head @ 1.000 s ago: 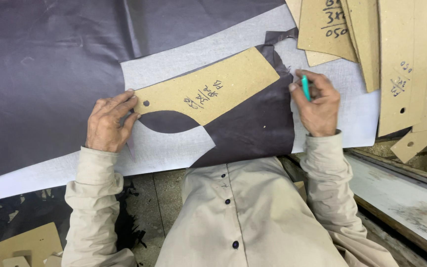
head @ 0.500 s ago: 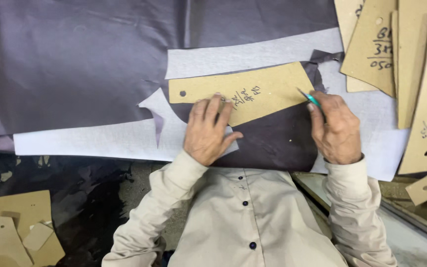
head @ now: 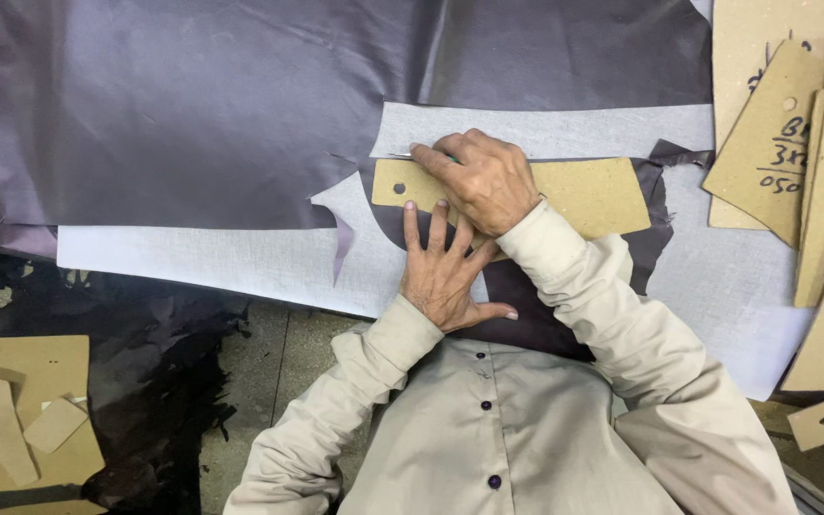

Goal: The person uses a utility knife to cut dark and light purple leather sheets on a table, following cardboard templates. They position templates, trace edges, and cut out shapes, then set aside the cut pieces.

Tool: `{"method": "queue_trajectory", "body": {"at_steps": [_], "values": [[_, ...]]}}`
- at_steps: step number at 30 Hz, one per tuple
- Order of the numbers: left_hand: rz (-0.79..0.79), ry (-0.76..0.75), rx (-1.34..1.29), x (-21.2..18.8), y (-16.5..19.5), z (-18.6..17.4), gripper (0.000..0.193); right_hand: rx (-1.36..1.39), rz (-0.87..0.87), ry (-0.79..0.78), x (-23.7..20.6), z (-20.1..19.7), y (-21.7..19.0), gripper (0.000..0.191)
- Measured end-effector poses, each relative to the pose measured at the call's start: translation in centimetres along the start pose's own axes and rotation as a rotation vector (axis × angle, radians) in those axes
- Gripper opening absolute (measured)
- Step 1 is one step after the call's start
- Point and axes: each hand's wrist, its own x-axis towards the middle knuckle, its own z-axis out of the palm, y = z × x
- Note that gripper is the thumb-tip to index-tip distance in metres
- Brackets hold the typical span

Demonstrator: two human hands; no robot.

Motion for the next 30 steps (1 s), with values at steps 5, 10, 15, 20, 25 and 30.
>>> {"method": "queue_trajectory", "body": {"at_steps": [5,10,15,20,25,30], "values": [[0.011,-0.022,0.008,0.2,-0.4,-0.1,0.113,-0.101,-0.069,-0.035,0.6,1.6,0.0,0.044],[0.016,-0.051,0.009,0.6,-0.3,-0.7,0.106,-0.108,-0.085,-0.066,-1.2,0.6,1.4,0.047],[0.02,-0.023,0.028,1.4,0.2,-1.7,0.111,-0.209,-0.118,-0.062,-7.2,-4.4,7.2,0.04],[0.005,-0.109,0.054,1.8,0.9,-2.5,0.114,-0.375,-0.103,-0.131,-13.2,-11.9,14.1,0.029],[0.003,-0.119,0.093,2.0,1.4,-2.5,0.116,-0.391,0.032,-0.137,-16.6,-18.0,14.9,0.028],[0.024,-0.115,0.108,2.0,1.6,-2.2,0.119,-0.169,0.483,0.131,-16.6,-12.9,7.4,0.025]]}}
